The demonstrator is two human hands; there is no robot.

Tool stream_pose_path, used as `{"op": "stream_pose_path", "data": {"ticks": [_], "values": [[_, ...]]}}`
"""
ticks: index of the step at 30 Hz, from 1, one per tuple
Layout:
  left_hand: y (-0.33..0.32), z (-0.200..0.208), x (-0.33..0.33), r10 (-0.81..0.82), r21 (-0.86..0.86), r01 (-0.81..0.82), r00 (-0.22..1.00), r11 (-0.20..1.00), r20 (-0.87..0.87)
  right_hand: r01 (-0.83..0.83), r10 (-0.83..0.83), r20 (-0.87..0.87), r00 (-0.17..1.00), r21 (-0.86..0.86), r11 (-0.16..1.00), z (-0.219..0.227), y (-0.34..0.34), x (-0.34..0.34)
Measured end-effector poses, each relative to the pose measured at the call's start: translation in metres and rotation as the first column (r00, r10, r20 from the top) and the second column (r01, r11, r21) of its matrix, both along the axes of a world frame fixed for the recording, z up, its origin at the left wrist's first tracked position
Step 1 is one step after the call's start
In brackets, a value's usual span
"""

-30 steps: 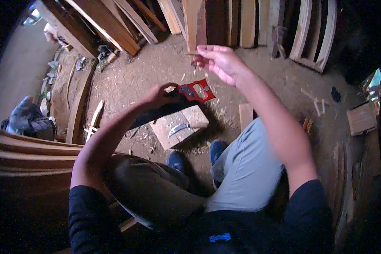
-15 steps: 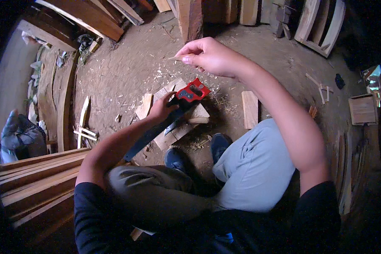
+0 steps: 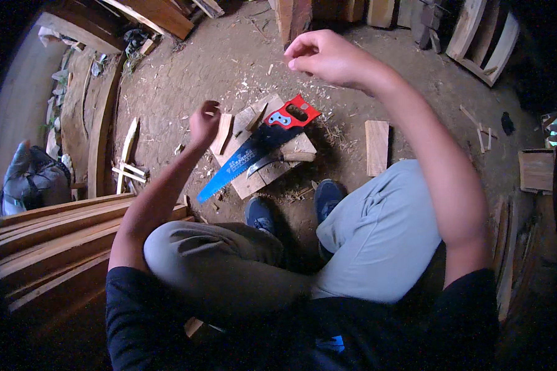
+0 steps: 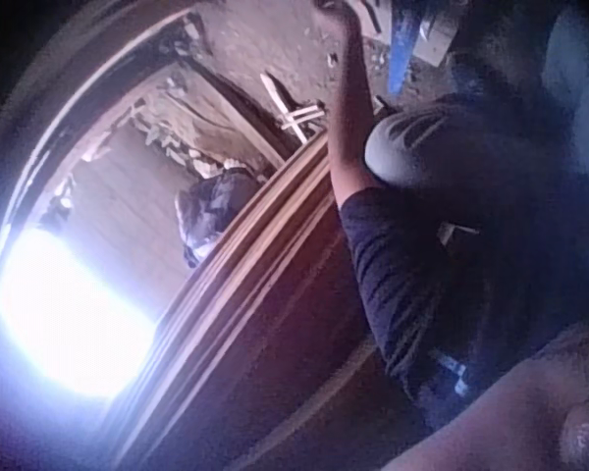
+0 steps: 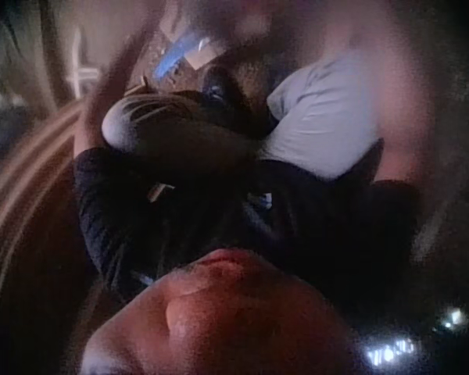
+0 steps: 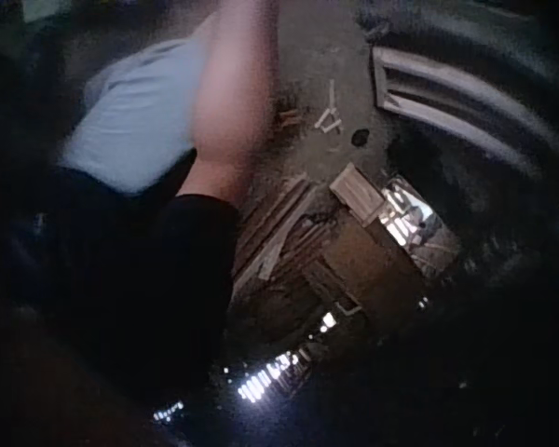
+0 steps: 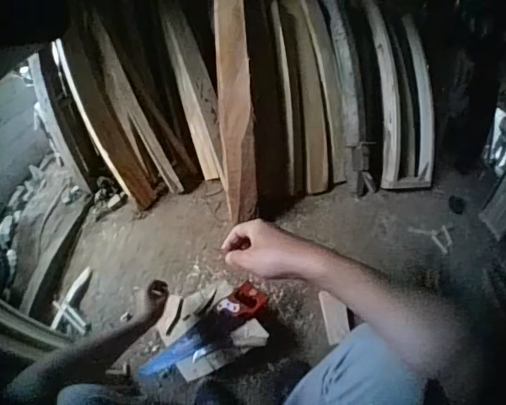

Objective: The person sits on the floor and uses a knife to carve a small piece of wood, repeatedly shaving off thin layers. They occasionally pause to inspect the piece and adjust their grip before continuing to carve.

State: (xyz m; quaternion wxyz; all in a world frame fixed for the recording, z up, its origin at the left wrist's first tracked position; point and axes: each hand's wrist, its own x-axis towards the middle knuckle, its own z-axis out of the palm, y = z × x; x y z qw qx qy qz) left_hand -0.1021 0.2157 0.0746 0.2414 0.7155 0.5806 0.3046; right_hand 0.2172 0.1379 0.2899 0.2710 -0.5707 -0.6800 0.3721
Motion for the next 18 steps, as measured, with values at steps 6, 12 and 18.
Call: {"op": "stream_pose_path", "data": {"ticks": [6, 12, 18], "values": [[-0.004, 0.012, -0.022, -0.177, -0.164, 0.140, 0.955, 0.976, -0.237, -0.054, 0.054, 0.017, 0.998, 0.008, 0.999, -0.002, -0.001, 0.000], [-0.021, 0.012, -0.024, -0.296, -0.343, 0.176, 0.893, 0.923, -0.340, -0.502, 0.509, 0.249, 0.824, -0.096, 0.860, -0.079, 0.025, -0.033], [-0.036, -0.018, -0.044, -0.244, -0.167, 0.220, 0.959, 0.961, -0.144, -0.617, 0.622, 0.225, 0.750, -0.100, 0.781, -0.178, 0.089, -0.085]]}}
